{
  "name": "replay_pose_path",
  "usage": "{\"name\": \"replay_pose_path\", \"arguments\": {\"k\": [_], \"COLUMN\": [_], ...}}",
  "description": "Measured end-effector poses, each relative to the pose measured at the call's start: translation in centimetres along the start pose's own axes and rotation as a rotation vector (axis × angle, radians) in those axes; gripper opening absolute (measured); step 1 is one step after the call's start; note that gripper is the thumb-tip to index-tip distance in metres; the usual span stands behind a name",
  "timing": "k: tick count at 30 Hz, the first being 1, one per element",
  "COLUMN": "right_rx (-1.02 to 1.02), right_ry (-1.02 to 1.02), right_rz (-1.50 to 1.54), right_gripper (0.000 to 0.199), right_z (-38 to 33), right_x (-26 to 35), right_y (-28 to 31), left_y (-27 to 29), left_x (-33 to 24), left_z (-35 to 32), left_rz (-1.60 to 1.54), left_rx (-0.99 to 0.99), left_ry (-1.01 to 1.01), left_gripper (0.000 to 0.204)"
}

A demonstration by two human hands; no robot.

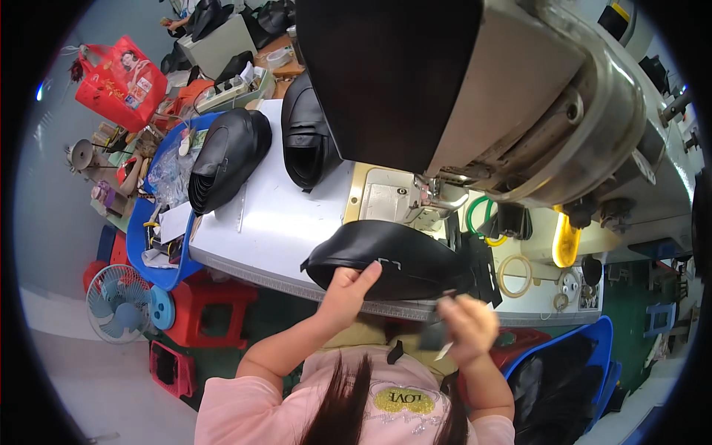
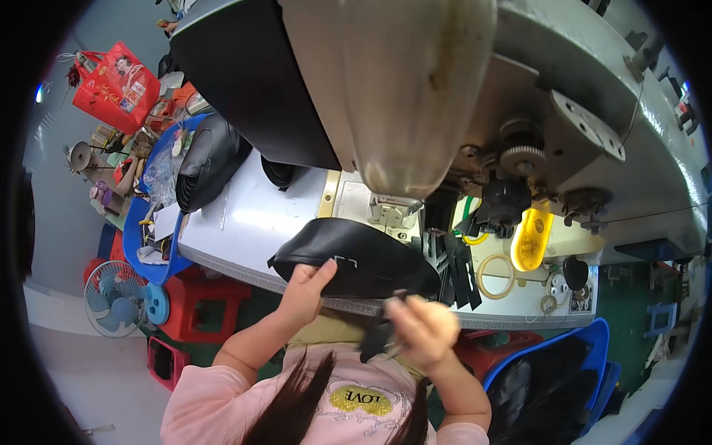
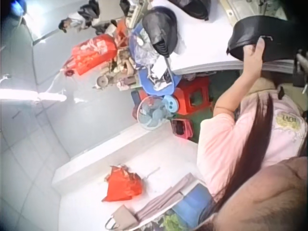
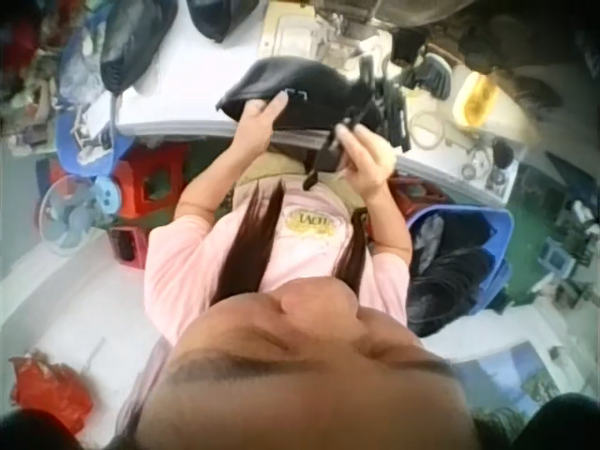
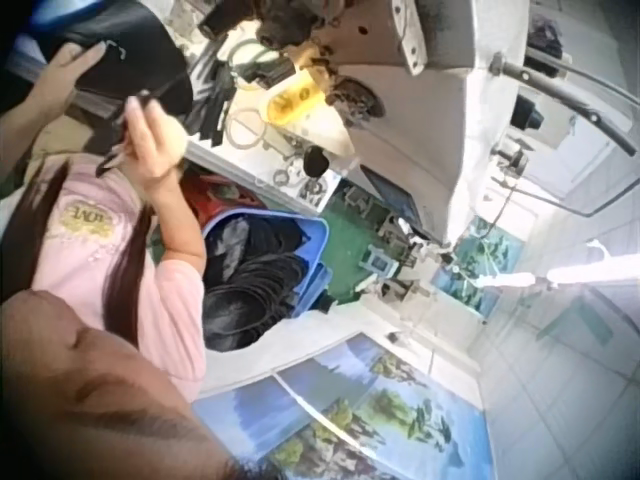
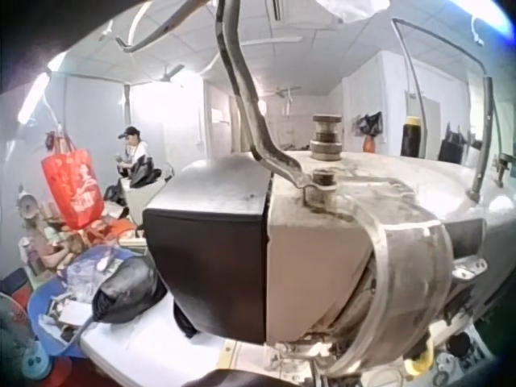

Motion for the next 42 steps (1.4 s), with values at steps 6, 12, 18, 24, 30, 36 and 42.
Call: {"name": "replay_pose_path", "arguments": {"k": [6, 12, 18, 24, 30, 36, 42], "right_rx": [0.12, 0.116, 0.13, 0.138, 0.11, 0.111, 0.093], "right_ry": [-0.006, -0.036, -0.04, -0.073, -0.08, -0.136, -0.118], "right_rz": [0.249, 0.272, 0.286, 0.319, 0.299, 0.321, 0.31], "right_gripper": [0.056, 0.051, 0.05, 0.051, 0.052, 0.051, 0.053], "right_z": [-1.3, -1.8, -2.1, -2.3, -2.7, -2.8, -3.2], "right_x": [0.8, 0.6, 0.7, 1.0, 0.9, 0.9, 0.8], "right_y": [-5.2, -5.2, -4.9, -5.2, -5.4, -5.4, -5.7], "left_y": [-1.3, -1.2, -1.9, -1.5, -1.4, -1.4, -1.6], "left_x": [-0.1, 0.1, -0.4, 0.1, 0.4, 0.4, 0.1], "left_z": [-0.4, -0.1, 0.0, 0.0, 0.0, -0.1, -0.1], "left_rz": [-0.043, -0.165, -0.092, -0.084, -0.052, -0.052, -0.024], "left_rx": [0.084, 0.069, 0.073, 0.094, 0.084, 0.11, 0.086], "left_ry": [0.056, 0.079, 0.016, 0.046, 0.006, 0.029, 0.021], "left_gripper": [0.025, 0.02, 0.015, 0.016, 0.017, 0.016, 0.016]}}
Point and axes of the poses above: each hand's wrist, its own z-axis towards the middle knuckle, its own y-axis out of the back of the hand, x = y × z, the point moved 3 cm from there along z, towards the middle knuckle, and after that the axes turned 5 degrees about z, right-handed, at the moved point
